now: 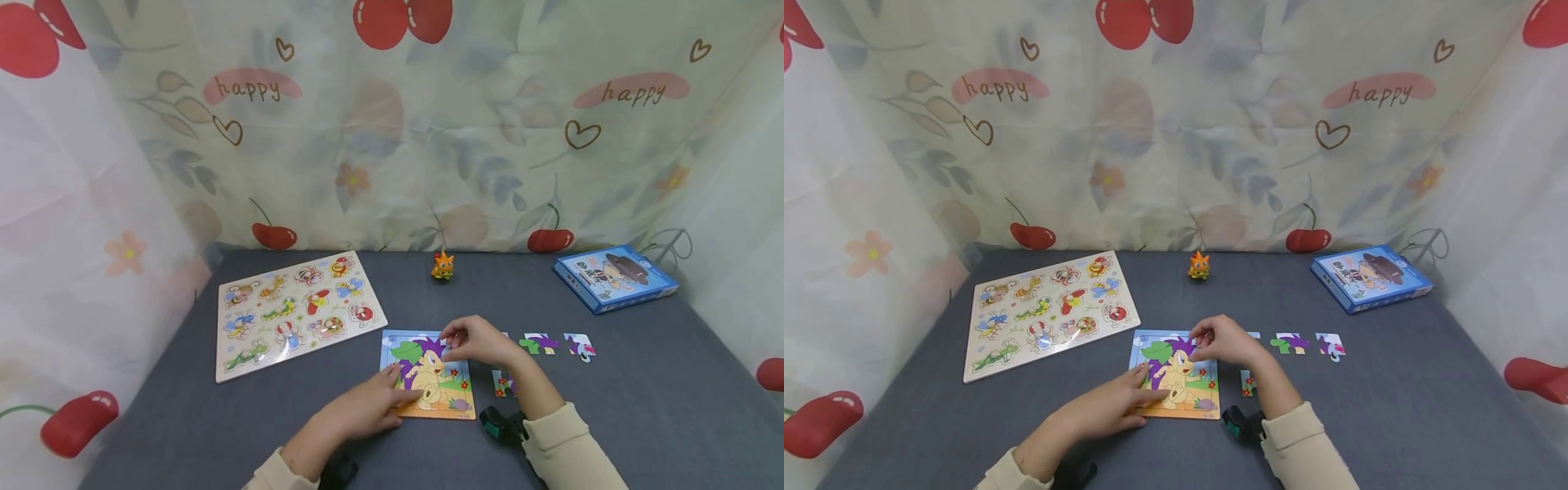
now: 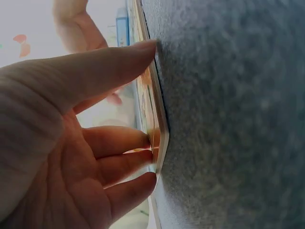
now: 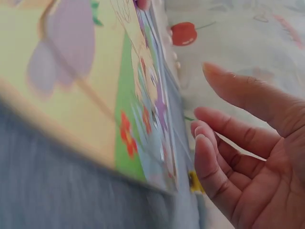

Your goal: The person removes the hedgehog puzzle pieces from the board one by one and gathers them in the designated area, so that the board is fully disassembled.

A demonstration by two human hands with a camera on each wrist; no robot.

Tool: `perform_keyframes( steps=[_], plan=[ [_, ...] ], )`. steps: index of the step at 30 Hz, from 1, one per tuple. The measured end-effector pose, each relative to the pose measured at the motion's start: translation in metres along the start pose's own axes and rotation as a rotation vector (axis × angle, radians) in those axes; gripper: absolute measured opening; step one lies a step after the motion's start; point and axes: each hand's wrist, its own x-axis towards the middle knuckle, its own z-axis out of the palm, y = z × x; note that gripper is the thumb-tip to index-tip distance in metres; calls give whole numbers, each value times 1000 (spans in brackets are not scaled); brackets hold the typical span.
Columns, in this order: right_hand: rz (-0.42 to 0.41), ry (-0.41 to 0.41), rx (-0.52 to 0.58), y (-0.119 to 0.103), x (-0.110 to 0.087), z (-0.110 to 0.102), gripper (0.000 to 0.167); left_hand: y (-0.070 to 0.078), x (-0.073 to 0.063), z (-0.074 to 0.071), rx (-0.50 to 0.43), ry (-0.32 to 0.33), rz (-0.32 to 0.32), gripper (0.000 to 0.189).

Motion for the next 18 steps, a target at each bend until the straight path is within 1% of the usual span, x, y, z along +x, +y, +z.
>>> perform_keyframes(
  steps=[5, 10, 14, 18],
  plan=[
    [9, -37, 28, -6, 13, 9, 36, 1, -1, 1, -18, 1, -4, 50],
    [4, -74, 3, -9, 21, 15, 32, 1, -1, 2, -15, 3, 1, 49],
    [24, -91, 9, -9, 23, 18, 32, 2, -1, 3, -8, 1, 5, 49],
    [36, -97, 27, -9, 22, 21, 27, 2, -1, 3, -15, -5, -5, 49]
  ],
)
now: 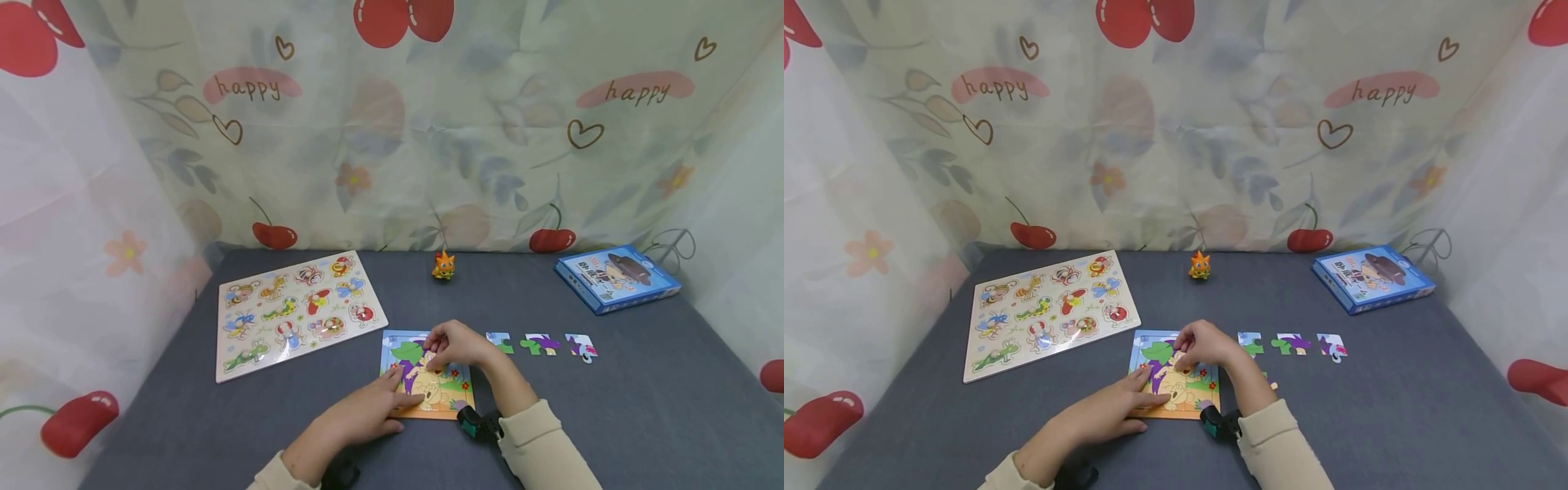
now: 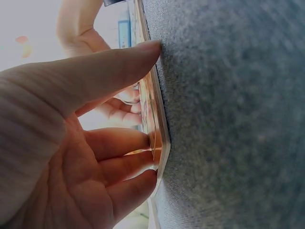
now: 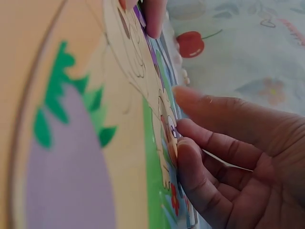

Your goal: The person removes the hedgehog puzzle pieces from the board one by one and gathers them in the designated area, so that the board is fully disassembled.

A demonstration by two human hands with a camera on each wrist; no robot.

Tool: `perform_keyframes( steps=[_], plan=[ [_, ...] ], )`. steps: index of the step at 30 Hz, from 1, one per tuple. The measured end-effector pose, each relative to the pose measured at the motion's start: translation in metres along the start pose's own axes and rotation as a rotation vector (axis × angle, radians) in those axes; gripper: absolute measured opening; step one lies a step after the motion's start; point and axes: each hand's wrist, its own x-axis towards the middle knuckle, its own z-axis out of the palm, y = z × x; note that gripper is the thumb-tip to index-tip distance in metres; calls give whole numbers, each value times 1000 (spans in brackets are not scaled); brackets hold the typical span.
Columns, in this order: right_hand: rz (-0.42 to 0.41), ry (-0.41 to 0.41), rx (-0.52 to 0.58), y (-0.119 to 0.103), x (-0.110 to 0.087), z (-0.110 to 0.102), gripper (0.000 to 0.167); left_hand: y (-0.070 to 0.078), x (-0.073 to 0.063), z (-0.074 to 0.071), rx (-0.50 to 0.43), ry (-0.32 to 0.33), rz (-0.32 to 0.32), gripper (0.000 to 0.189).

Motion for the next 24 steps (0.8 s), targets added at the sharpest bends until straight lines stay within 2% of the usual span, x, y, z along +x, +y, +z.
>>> perform_keyframes(
  steps=[17, 24],
  plan=[
    [15, 27, 40, -2, -4, 6, 23, 0, 0, 1, -12, -5, -7, 49],
    [10, 10, 61, -1, -4, 5, 25, -3, 2, 3, -15, -6, -5, 49]
  ],
)
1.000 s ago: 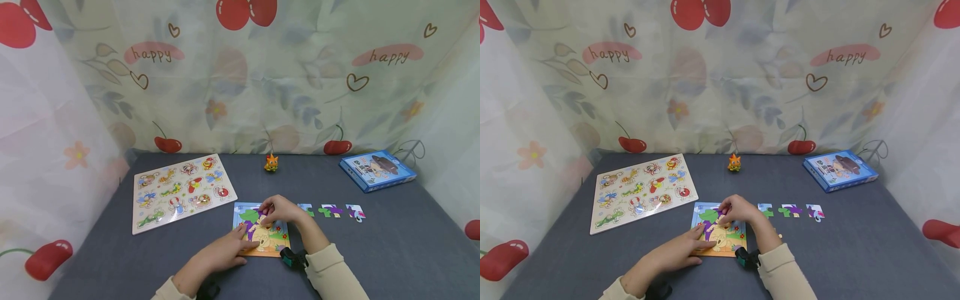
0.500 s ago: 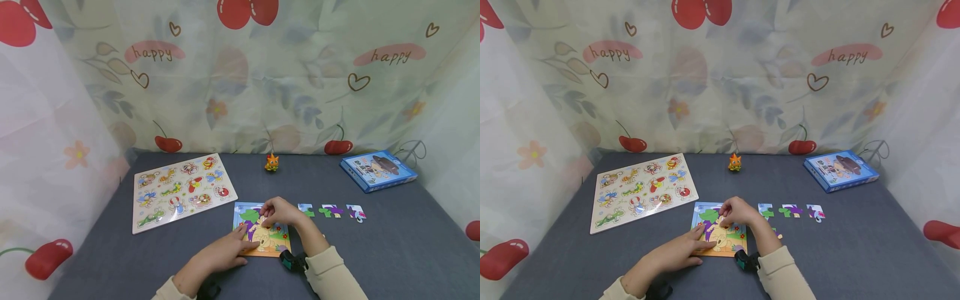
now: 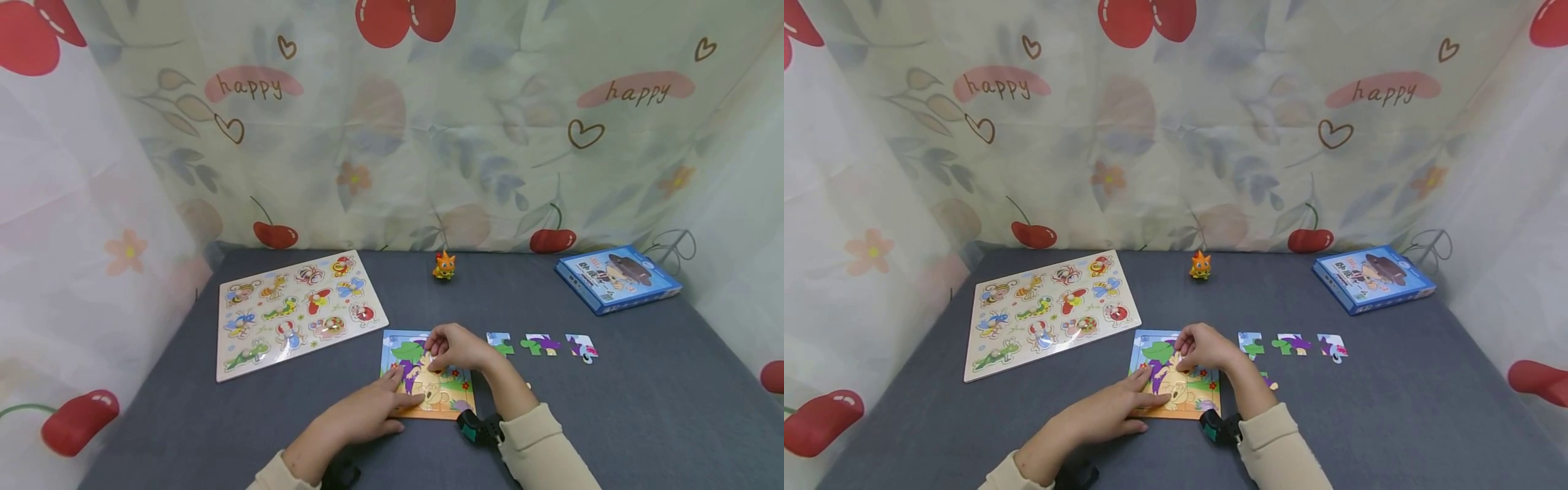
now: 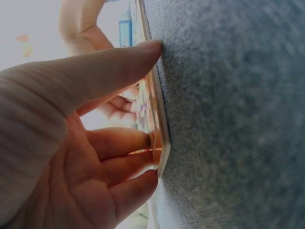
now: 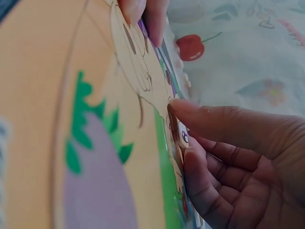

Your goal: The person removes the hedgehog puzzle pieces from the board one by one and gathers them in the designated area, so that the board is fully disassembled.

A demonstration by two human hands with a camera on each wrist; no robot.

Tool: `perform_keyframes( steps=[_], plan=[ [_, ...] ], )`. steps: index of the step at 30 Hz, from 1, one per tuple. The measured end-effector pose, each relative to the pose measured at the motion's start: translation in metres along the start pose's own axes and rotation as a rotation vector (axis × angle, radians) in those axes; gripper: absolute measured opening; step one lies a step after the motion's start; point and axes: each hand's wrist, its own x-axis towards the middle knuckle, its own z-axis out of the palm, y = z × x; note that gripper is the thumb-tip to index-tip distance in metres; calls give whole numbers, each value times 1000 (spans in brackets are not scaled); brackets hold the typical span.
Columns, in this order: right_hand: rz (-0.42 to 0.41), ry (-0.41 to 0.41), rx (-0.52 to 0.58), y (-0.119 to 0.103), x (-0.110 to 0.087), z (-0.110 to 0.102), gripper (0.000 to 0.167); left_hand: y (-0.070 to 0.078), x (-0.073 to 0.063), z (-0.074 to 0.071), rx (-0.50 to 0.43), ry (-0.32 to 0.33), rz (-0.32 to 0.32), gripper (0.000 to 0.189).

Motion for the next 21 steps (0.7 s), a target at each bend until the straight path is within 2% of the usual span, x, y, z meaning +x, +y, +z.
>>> perform_keyframes(
  steps=[11, 21],
  plan=[
    [-5, -17, 54, 1, 0, -1, 25, 1, 0, -1, -5, -16, -14, 49],
    [3, -31, 18, -2, -1, -3, 29, 1, 0, -2, -18, -26, -21, 48]
  ],
)
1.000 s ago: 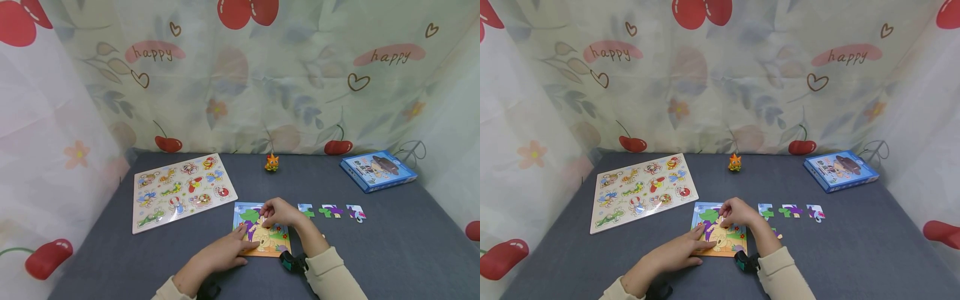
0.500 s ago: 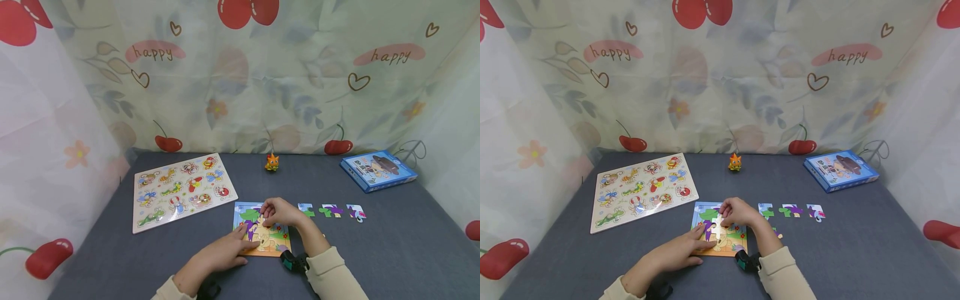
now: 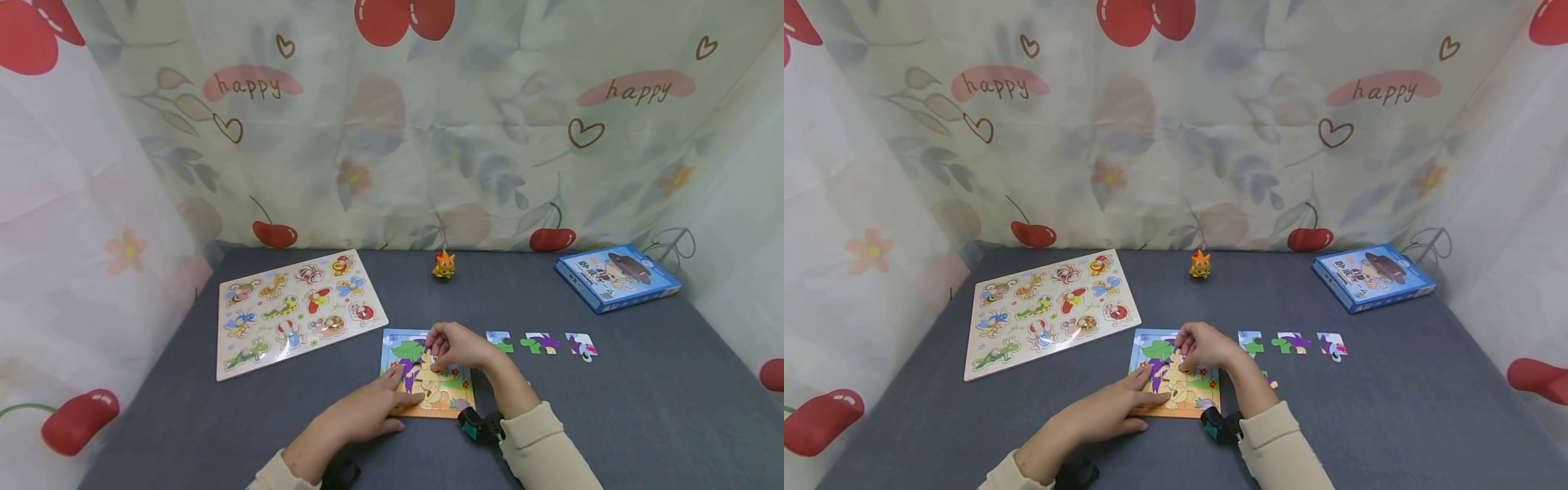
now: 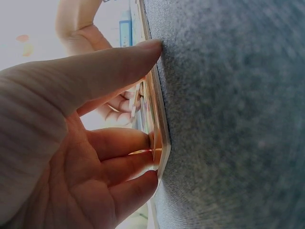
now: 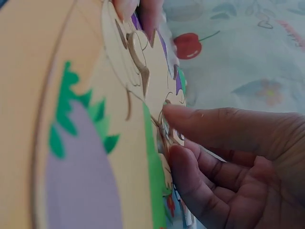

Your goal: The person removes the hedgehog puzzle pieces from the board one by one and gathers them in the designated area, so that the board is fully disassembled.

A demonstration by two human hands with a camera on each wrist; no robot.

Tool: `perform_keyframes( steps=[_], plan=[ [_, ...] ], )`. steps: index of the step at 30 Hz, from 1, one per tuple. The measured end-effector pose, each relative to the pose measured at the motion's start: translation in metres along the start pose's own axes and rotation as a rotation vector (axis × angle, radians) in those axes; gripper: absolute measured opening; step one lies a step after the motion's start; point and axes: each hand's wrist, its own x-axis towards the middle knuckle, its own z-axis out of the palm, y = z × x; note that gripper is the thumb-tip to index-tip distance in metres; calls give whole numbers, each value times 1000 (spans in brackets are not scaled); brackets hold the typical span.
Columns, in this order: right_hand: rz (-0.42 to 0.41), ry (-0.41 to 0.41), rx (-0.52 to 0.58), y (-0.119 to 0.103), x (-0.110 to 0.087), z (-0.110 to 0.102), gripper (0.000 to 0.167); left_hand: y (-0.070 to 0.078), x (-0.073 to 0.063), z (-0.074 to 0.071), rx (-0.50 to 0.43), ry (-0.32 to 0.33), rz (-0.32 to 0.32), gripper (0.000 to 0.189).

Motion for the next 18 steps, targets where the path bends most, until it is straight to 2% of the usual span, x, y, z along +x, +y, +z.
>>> perform_keyframes(
  steps=[8, 18],
  plan=[
    [-3, -6, -14, 0, -1, 0, 29, 0, 0, 1, 1, 7, 1, 48],
    [-5, -21, 112, -2, -7, -4, 24, 1, -1, 1, 8, 10, -3, 48]
  ],
)
